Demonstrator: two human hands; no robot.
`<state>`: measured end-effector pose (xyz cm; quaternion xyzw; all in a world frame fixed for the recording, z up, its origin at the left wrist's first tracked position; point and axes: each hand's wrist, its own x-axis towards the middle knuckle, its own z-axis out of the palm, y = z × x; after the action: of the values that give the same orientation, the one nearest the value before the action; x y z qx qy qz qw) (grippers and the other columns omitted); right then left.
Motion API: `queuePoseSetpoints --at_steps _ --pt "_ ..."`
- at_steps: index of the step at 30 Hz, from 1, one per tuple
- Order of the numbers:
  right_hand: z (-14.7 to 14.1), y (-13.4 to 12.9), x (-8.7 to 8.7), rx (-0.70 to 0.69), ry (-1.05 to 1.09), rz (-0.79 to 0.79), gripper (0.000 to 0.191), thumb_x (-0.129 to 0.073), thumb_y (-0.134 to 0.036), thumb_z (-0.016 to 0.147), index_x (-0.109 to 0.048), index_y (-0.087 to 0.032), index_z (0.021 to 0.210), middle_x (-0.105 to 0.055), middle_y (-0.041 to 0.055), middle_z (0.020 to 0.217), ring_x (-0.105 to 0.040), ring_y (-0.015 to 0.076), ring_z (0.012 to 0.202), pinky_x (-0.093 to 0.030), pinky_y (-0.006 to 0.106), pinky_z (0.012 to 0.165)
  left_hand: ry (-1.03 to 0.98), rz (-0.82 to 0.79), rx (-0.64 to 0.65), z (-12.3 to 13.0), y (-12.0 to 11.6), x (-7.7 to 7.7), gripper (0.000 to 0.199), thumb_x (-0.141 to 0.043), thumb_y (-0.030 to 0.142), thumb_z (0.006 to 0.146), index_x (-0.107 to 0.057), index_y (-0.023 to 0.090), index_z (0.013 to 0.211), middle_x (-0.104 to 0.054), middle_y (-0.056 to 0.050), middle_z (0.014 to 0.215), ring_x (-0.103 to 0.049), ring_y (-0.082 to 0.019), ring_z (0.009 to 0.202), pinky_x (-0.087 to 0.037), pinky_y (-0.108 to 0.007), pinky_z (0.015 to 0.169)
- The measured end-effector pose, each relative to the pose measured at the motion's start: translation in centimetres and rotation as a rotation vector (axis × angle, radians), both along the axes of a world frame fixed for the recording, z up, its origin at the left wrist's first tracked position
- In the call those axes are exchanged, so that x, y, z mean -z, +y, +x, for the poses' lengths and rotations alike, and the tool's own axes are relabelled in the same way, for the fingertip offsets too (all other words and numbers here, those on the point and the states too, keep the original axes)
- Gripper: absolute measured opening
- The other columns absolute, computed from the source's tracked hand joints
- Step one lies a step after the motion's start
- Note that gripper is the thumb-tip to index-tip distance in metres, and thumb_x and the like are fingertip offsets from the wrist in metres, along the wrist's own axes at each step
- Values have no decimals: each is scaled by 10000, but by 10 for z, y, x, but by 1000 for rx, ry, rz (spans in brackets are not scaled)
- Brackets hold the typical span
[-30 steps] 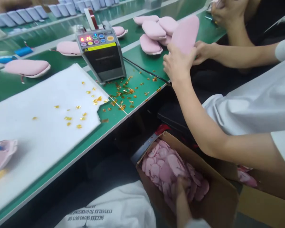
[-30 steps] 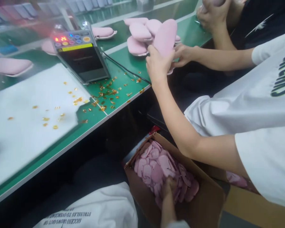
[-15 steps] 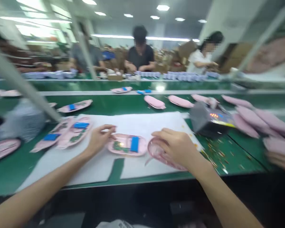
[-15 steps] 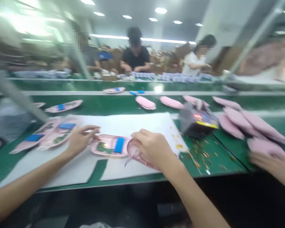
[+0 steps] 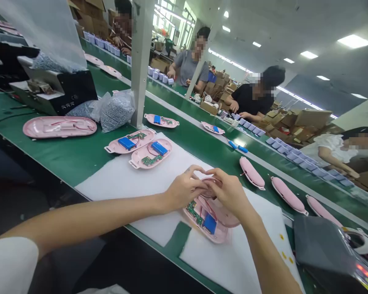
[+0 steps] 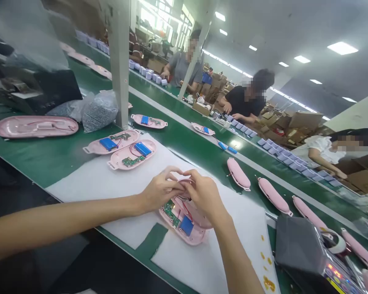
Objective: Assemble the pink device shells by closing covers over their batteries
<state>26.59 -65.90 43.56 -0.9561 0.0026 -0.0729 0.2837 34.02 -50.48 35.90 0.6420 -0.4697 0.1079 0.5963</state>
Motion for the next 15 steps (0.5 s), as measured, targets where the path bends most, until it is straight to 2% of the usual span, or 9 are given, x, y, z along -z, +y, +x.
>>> queuePoseSetpoints --at_steps 1,4,6,8,9,12,15 --pt "2 0 2 8 9 9 219 -473 -253 893 -569 -232 1088 -733 -2 833 -668 166 681 -464 271 627 144 -15 22 0 -2 0 49 -657 208 875 -693 177 887 -595 -79 1146 -650 -124 776 -587 -273 697" --pt "8 0 5 43 0 0 235 -497 -306 889 -542 -228 1105 -721 -9 777 -640 169 632 -429 274 611 646 48 136 6 -5 -3 307 -739 189 761 -594 167 1030 -663 -59 978 -656 -130 650 -559 -239 561" --pt "9 1 6 95 -16 -55 233 -537 -355 874 -562 -231 1070 -708 -18 743 -625 168 624 -402 270 610 837 145 273 10 -5 -4 329 -705 187 762 -578 146 1064 -682 -58 862 -682 -174 672 -556 -250 546" --pt "7 0 8 145 -14 -105 251 -572 -412 851 -594 -236 1028 -702 -14 748 -620 175 646 -384 270 612 871 189 350 13 -4 -3 250 -658 201 789 -612 128 1024 -688 -72 818 -702 -217 764 -567 -267 585" --pt "5 0 9 160 1 -124 257 -588 -435 834 -612 -238 998 -702 -8 765 -621 182 666 -382 272 617 868 186 344 14 -3 -3 235 -651 210 787 -621 124 1004 -690 -79 825 -702 -224 779 -567 -269 588" --pt "0 -2 15 207 13 -149 233 -610 -448 788 -641 -231 868 -695 3 779 -610 190 691 -383 280 627 878 174 297 14 -1 -2 250 -666 211 744 -608 125 970 -680 -70 816 -688 -213 729 -552 -256 544" --pt "3 1 20 280 -28 -157 189 -612 -415 751 -618 -226 749 -653 -13 686 -565 176 637 -370 283 609 909 163 320 16 -2 -5 238 -644 178 714 -587 136 942 -672 -51 786 -672 -185 688 -536 -233 534"
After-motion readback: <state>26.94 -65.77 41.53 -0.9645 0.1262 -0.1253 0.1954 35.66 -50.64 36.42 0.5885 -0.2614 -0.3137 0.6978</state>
